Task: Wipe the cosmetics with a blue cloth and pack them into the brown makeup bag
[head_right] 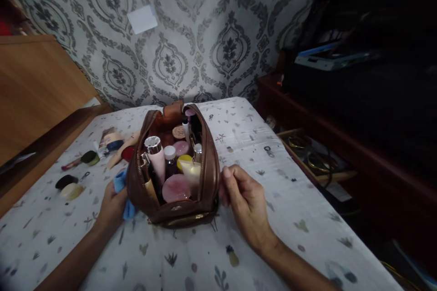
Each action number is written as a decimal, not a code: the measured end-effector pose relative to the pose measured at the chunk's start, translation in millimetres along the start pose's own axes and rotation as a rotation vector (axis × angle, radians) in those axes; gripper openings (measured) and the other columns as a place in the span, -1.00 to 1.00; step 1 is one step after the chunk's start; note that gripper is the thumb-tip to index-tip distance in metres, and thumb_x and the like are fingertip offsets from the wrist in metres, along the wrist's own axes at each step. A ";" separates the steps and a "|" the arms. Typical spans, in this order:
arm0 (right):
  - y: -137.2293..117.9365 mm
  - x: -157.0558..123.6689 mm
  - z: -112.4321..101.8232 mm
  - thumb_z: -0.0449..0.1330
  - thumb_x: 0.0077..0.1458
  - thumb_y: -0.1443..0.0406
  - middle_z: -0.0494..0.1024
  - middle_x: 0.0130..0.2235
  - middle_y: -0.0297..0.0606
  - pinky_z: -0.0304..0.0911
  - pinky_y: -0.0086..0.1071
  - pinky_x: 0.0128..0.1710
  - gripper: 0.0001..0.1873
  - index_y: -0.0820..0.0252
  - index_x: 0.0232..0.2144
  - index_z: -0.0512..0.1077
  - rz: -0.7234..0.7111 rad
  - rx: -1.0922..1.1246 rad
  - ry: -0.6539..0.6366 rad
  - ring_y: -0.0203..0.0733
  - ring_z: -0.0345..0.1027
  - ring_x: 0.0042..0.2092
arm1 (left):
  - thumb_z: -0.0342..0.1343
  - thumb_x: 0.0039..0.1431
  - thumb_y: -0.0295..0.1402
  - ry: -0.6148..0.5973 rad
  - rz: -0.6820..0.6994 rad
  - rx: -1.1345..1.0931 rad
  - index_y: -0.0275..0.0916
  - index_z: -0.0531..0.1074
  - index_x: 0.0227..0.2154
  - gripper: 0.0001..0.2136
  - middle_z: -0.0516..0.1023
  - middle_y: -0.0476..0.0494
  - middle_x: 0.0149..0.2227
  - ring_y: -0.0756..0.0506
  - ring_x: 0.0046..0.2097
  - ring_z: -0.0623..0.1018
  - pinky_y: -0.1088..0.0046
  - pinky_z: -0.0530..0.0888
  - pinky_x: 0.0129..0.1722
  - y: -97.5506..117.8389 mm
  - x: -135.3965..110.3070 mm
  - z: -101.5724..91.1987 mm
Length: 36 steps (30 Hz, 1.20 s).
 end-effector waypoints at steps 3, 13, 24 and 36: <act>9.0 1.7 3.4 0.10 0.20 -0.13 0.23 -0.66 -0.41 0.08 -0.40 -0.58 -0.43 0.11 -0.64 0.24 0.024 0.012 -0.026 -0.32 0.08 -0.59 | 0.28 0.02 -0.12 -0.098 0.107 0.053 -0.24 0.40 -0.39 -0.70 0.40 0.06 -0.53 -0.02 -0.46 0.39 0.49 0.38 -0.43 6.7 3.0 4.7; 36.4 8.0 7.1 0.16 0.09 -0.15 0.30 -0.65 -0.37 0.18 -0.43 -0.59 -0.46 0.13 -0.63 0.30 0.075 -0.034 -0.052 -0.28 0.16 -0.57 | 0.09 0.16 -0.19 -0.253 0.243 0.269 -0.22 0.35 -0.40 -0.80 0.39 0.03 -0.43 -0.05 -0.34 0.38 0.45 0.34 -0.26 11.7 5.1 13.3; 30.4 8.8 6.7 0.24 -0.05 -0.13 0.39 -0.61 -0.25 0.25 -0.34 -0.57 -0.52 0.12 -0.63 0.39 0.039 -0.151 0.017 -0.16 0.24 -0.53 | 0.02 0.13 -0.37 -0.297 0.300 0.357 -0.20 0.28 -0.41 -0.95 0.33 0.06 -0.48 -0.03 -0.39 0.35 0.47 0.31 -0.33 10.6 2.0 15.5; 31.2 3.7 1.6 0.19 0.04 -0.17 0.22 -0.69 -0.43 0.04 -0.45 -0.61 -0.42 0.14 -0.67 0.26 0.173 0.142 0.110 -0.34 0.03 -0.61 | -0.03 -0.04 -0.65 -0.187 0.597 1.021 -0.26 0.17 0.26 -0.30 0.18 -0.30 0.34 -0.26 0.33 0.21 0.13 0.39 0.15 23.6 41.7 7.5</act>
Point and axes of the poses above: each hand's wrist, its own x-axis towards the middle knuckle, its own z-axis out of the palm, y = z × x, the point moved 7 cm from there along x, towards the middle knuckle
